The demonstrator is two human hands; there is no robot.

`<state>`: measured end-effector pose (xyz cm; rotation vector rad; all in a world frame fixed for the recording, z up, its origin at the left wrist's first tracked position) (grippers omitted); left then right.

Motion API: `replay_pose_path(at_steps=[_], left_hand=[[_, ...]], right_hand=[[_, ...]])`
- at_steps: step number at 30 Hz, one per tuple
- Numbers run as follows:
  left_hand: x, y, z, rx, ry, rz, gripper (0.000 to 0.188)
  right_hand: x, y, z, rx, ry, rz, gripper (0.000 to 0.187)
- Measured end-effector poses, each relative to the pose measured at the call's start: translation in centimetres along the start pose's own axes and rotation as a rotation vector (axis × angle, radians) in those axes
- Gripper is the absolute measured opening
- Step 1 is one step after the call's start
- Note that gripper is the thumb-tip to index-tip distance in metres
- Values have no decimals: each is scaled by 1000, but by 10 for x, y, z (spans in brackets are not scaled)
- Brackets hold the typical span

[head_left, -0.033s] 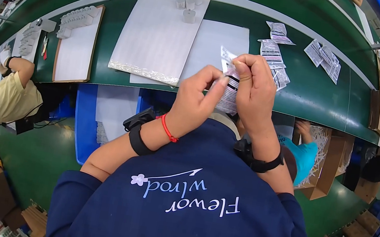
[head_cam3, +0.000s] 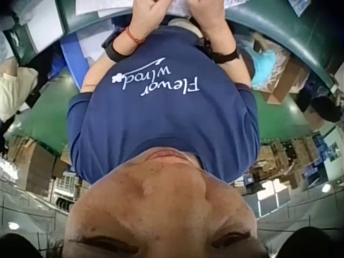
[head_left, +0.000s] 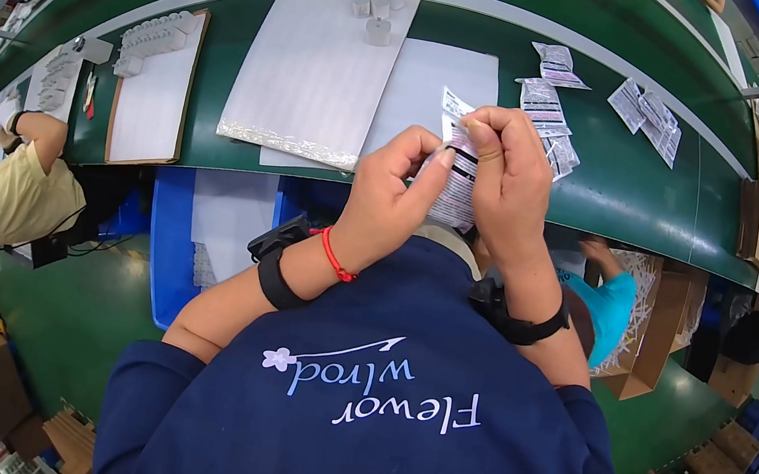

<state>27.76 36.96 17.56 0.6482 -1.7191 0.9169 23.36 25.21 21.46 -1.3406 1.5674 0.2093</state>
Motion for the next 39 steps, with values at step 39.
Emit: replay_pose_path(at_steps=[39], left_hand=[[-4,19,-9,101,98,-87,22]], right_hand=[[22,15,14,-293,-435,369,12]])
Point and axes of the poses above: each hand's wrist, its own y-axis away from the middle knuckle, its own z-axis out of the palm, x = y × z, the point moved 9 cm from there along -y, towards the middle knuckle
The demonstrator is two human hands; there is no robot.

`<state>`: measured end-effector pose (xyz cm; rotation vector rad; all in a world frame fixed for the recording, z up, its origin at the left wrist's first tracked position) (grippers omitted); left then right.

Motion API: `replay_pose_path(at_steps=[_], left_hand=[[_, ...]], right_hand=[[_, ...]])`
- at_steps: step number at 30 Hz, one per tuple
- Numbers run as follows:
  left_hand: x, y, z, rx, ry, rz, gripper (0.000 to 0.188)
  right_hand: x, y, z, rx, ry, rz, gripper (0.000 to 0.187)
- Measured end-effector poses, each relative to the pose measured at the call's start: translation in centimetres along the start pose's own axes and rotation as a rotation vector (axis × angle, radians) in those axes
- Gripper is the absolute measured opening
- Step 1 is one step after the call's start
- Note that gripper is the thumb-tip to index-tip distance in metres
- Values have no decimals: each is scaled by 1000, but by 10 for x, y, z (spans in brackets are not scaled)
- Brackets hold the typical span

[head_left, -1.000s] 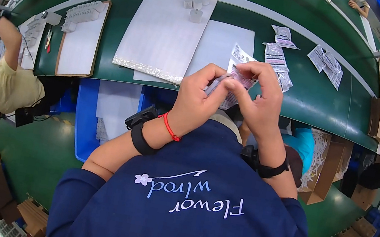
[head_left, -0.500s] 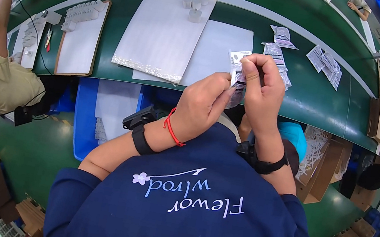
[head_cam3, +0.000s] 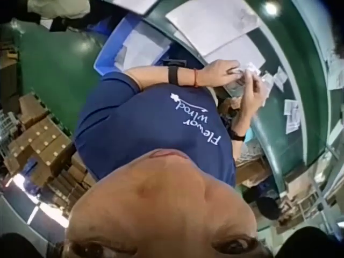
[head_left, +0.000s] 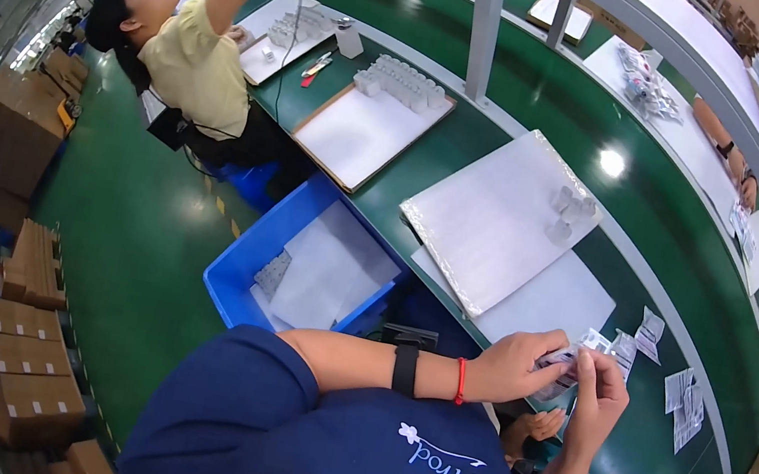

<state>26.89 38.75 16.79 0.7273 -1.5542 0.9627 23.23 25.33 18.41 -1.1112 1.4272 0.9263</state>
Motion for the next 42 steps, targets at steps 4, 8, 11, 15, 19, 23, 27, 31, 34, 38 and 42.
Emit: replay_pose_path(at_steps=[4,8,11,15,19,23,27,31,34,38,42], left_hand=[[-1,-2,-11,93,58,25,20],[0,-5,-11,89,61,39,18],[-9,-5,-13,142,14,-7,19],[-9,-4,-12,177,-13,17,21],[-8,-2,-7,151,-42,36,23],[-8,-6,2,66,-139,42,24],[-7,-4,0,-17,-226,-41,22],[-9,-2,0,-74,-284,-25,17],[-6,-1,12,-135,-221,22,16],[-14,3,20,-215,-264,-32,15],[-29,4,28,-316,-148,-175,16]], right_hand=[[10,-8,4,-154,-191,26,19],[36,-6,-10,-119,-217,-2,26],[29,-1,-1,-133,-400,42,27],[32,5,-6,-88,-234,-17,23],[42,3,-6,-11,-55,-116,14],[27,11,-7,222,103,-142,3],[28,9,5,206,41,-62,6],[25,10,6,221,84,-118,6],[26,14,-10,310,94,-108,7],[21,21,-20,334,222,-207,7],[-3,23,-31,294,386,-427,8]])
Point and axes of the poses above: each hand's wrist, its own y-axis away from the middle knuckle, its own z-axis out of the palm, x = y × z, the point moved 9 cm from there along -y, towards the middle knuckle
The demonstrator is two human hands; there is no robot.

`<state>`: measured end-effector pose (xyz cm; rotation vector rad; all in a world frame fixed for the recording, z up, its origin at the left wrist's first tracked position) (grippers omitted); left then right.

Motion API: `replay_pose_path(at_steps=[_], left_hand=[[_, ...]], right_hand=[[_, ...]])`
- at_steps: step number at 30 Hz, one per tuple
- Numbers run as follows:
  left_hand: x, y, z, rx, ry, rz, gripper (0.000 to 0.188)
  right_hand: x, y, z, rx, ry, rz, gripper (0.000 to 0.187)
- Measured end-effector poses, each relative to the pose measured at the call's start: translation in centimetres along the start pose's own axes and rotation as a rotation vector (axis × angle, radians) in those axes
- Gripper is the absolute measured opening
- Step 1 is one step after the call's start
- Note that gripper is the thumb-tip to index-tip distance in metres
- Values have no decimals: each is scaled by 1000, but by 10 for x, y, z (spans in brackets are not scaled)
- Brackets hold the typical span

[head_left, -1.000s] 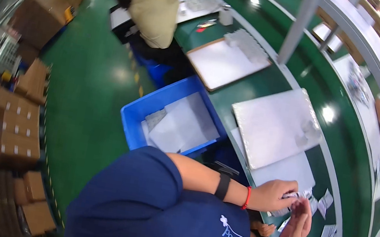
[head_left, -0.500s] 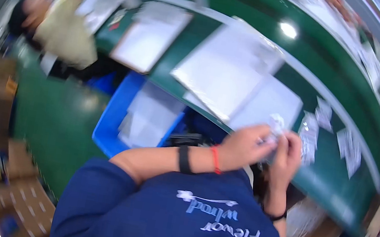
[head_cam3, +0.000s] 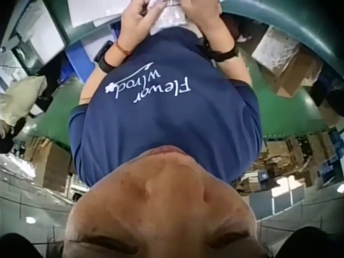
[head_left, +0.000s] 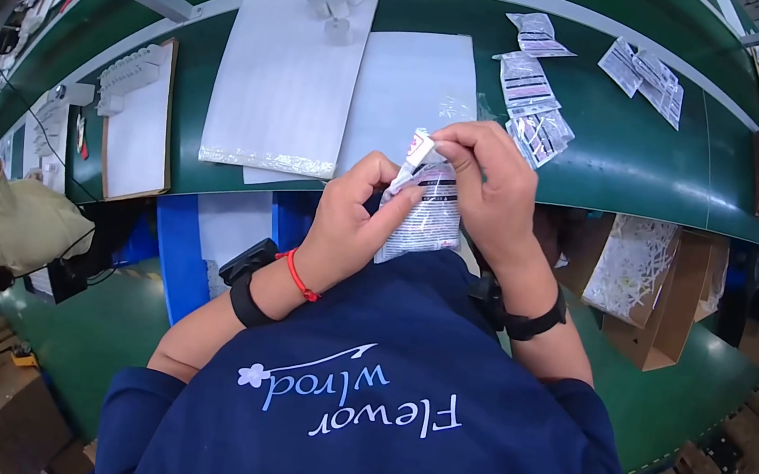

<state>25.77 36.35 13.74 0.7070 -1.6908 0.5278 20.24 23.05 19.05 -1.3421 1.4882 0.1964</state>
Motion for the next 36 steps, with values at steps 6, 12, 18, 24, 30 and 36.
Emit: replay_pose_path(at_steps=[6,12,18,24,30,36], left_hand=[[-19,-4,5,67,347,-125,16],[-17,-9,-6,203,396,-80,18],[-22,-10,-5,164,374,-96,21],[-17,-8,1,201,471,-42,22],[-16,-5,4,158,262,-56,25],[-11,0,6,179,151,15,20]], right_hand=[[34,8,18,-177,-348,461,11],[40,3,21,-227,-676,607,10],[20,6,22,-135,-120,162,11],[23,13,26,-78,-117,232,12],[21,15,24,-20,-67,199,9],[14,14,21,6,19,189,6]])
Point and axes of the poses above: each hand's wrist, its own y-axis away from the middle knuckle, its own z-axis out of the palm, x = y × z, the point moved 9 cm from there along -y, towards the middle knuckle
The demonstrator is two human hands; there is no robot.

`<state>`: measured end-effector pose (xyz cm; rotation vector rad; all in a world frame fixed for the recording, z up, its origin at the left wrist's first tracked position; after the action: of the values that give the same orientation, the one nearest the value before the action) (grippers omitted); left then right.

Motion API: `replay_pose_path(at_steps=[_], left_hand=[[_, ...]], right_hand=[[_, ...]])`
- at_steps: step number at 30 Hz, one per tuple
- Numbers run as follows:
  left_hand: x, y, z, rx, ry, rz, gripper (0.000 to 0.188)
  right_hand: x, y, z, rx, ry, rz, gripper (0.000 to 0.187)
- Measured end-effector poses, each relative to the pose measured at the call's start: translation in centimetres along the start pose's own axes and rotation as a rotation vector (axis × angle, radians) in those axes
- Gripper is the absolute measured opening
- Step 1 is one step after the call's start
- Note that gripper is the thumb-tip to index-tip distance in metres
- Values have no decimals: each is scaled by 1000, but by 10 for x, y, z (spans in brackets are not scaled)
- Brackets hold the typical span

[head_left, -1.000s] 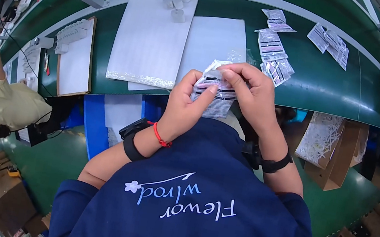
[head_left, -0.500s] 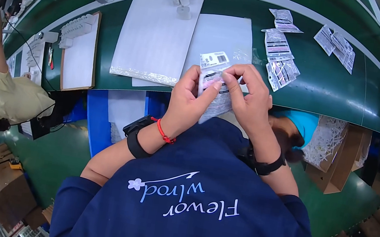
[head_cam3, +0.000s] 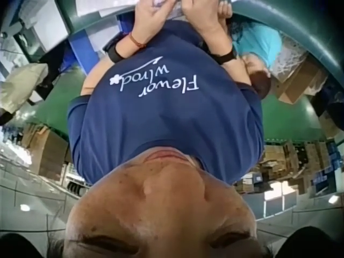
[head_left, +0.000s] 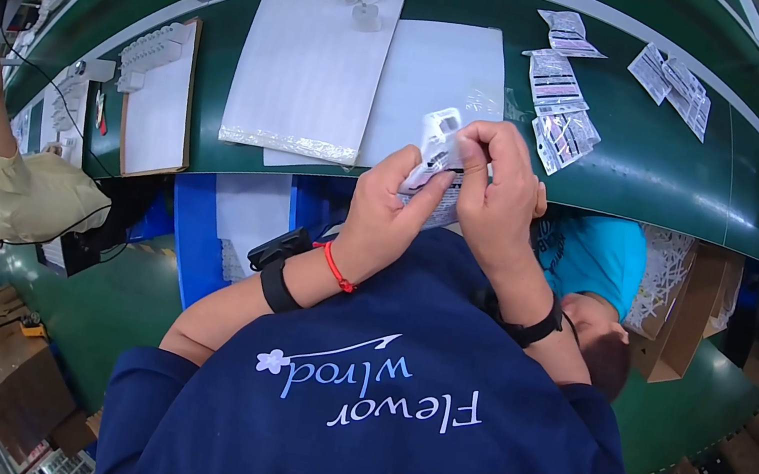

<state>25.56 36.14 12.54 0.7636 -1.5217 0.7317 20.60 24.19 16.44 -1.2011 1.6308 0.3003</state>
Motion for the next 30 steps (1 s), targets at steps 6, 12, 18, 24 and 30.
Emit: replay_pose_path(at_steps=[6,12,18,24,30], left_hand=[[0,3,1,-65,-104,-34,19],[-11,6,-2,-53,32,-84,20],[-16,0,-15,54,220,-201,20],[-19,-1,-17,48,308,-217,33],[-12,0,-11,34,306,-219,36]], right_hand=[[-11,-10,-11,62,76,-156,2],[-19,-18,-17,-34,69,-241,6],[16,-32,-21,-325,-391,225,18],[-7,-21,-13,-226,-62,-18,16],[-5,-5,-5,-61,-110,-82,12]])
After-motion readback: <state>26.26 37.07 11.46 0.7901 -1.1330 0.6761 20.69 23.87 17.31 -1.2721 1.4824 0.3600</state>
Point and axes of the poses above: each hand's wrist, its own y-axis away from the middle knuckle, its own z-axis out of the palm, x = y × z, the point moved 9 cm from there along -y, towards the middle knuckle
